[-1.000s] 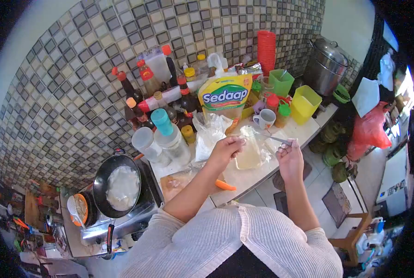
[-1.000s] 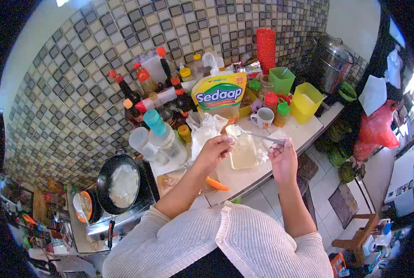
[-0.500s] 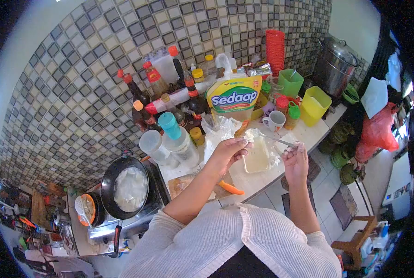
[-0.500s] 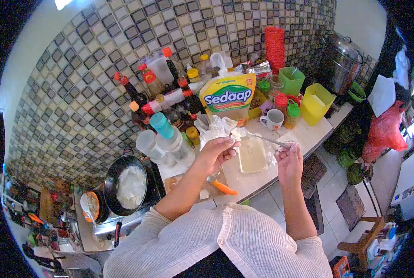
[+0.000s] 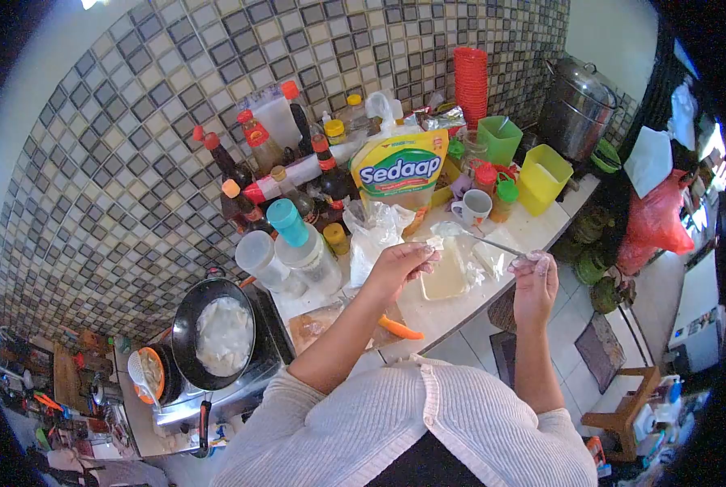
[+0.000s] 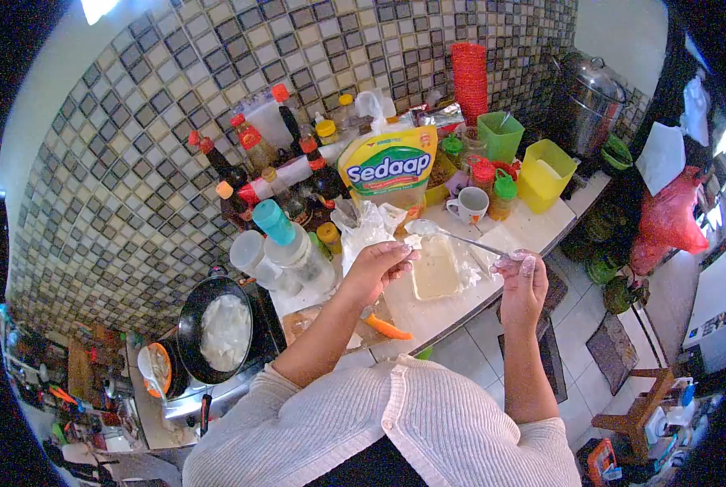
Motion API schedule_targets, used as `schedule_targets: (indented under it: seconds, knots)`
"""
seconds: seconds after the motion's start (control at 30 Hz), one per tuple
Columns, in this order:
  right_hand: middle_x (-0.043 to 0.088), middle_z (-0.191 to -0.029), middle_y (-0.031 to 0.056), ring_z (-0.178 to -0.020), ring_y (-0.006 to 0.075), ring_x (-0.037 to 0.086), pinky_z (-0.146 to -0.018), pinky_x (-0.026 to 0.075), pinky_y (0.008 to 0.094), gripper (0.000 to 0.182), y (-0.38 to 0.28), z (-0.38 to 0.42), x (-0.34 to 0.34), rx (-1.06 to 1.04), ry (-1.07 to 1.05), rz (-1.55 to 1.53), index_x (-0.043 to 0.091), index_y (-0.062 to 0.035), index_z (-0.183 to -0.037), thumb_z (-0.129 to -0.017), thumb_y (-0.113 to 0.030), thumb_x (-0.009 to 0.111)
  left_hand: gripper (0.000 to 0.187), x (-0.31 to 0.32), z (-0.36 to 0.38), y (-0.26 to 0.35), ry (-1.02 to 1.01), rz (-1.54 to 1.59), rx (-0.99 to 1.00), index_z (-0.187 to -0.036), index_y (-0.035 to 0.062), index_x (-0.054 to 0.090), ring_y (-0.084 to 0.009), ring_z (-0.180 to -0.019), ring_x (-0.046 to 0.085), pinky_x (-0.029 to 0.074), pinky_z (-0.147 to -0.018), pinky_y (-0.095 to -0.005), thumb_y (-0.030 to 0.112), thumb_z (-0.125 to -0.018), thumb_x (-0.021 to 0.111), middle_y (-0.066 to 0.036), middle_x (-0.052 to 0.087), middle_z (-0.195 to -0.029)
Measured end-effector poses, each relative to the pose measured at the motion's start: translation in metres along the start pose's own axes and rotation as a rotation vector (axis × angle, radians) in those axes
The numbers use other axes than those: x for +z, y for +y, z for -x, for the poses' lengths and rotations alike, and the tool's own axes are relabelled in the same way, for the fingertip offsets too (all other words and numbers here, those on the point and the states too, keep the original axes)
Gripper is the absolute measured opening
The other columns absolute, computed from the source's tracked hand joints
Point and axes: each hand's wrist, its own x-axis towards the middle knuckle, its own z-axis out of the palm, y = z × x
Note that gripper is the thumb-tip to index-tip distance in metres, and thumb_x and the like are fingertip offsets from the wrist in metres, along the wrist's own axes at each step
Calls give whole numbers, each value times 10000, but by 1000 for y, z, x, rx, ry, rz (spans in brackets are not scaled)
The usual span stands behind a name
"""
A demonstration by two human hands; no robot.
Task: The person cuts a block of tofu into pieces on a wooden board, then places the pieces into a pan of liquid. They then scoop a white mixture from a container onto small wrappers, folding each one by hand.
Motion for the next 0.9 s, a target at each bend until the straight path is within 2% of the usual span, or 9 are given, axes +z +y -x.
schedule_targets:
  seconds: [0.2, 0.33, 0.37, 0.43, 0.53, 0.67, 0.73, 0.83, 0.9]
  knots:
    - [617, -896, 84, -781, 164, 608, -742, 489, 321, 216, 25, 3, -6, 81, 122, -39, 563, -14, -998, -994, -197, 448, 178, 4, 8, 5, -37, -327, 120, -961, 40, 691, -55, -720, 561, 400, -617, -193, 196, -899, 629, -32, 693, -904]
    - [663, -1032, 129, -932, 245, 633, -816, 477, 328, 144, 102, 28, -49, 48, -199, 836, 616, -18, -971, -898, -59, 498, 173, 7, 7, -1, -48, -185, 235, -945, 36, 694, -53, -696, 542, 390, -597, -202, 189, -897, 631, -15, 680, -855]
    - [655, -1093, 151, -1010, 296, 623, -848, 480, 346, 208, 94, 39, -31, 255, -256, 1008, 626, -52, -1067, -886, -82, 526, 170, 8, 8, 1, -40, -174, 227, -945, 34, 691, -56, -695, 539, 388, -596, -204, 185, -896, 631, -8, 669, -831]
    - [645, -1135, 136, -1044, 315, 608, -876, 464, 368, 262, 93, 47, -21, 85, -625, 1145, 633, -92, -1120, -866, -104, 569, 168, 7, 9, 2, -25, -162, 215, -945, 32, 688, -58, -694, 537, 386, -595, -206, 182, -895, 632, 0, 657, -806]
    - [612, -1202, 119, -1075, 310, 588, -912, 438, 386, 256, 66, 47, 7, 21, -856, 1252, 647, -114, -1088, -834, -102, 616, 149, 2, 10, 0, -6, -106, 142, -947, 31, 666, -70, -703, 544, 391, -602, -206, 165, -895, 627, -5, 642, -812]
    - [594, -1211, 104, -1044, 278, 593, -902, 421, 412, 254, 44, 23, 33, -175, -732, 1183, 657, -131, -1022, -775, -77, 674, 183, 8, 17, 4, -25, 68, 84, -999, 49, 648, -49, -714, 576, 404, -628, -188, 195, -887, 637, 4, 662, -860]
    - [604, -1108, 69, -947, 260, 601, -829, 430, 427, 260, 21, 11, 53, -501, -488, 1063, 656, -152, -950, -710, -77, 723, 175, 7, 18, 4, -15, 105, 33, -997, 56, 639, -52, -714, 579, 403, -624, -188, 196, -892, 630, 4, 660, -865]
    - [595, -986, 26, -880, 236, 587, -772, 421, 417, 268, 1, 0, 69, -838, -456, 1075, 655, -172, -902, -668, -83, 750, 150, 3, 17, -2, -124, 126, 49, -985, 66, 634, -53, -715, 579, 405, -623, -191, 186, -896, 615, 7, 653, -850]
    - [586, -950, 7, -859, 230, 580, -745, 414, 400, 246, -5, -3, 74, -894, -452, 1083, 661, -171, -842, -632, -101, 770, 127, 8, 21, 2, -105, 82, 46, -902, 54, 599, -101, -695, 545, 401, -602, -224, 177, -878, 612, -33, 613, -800]
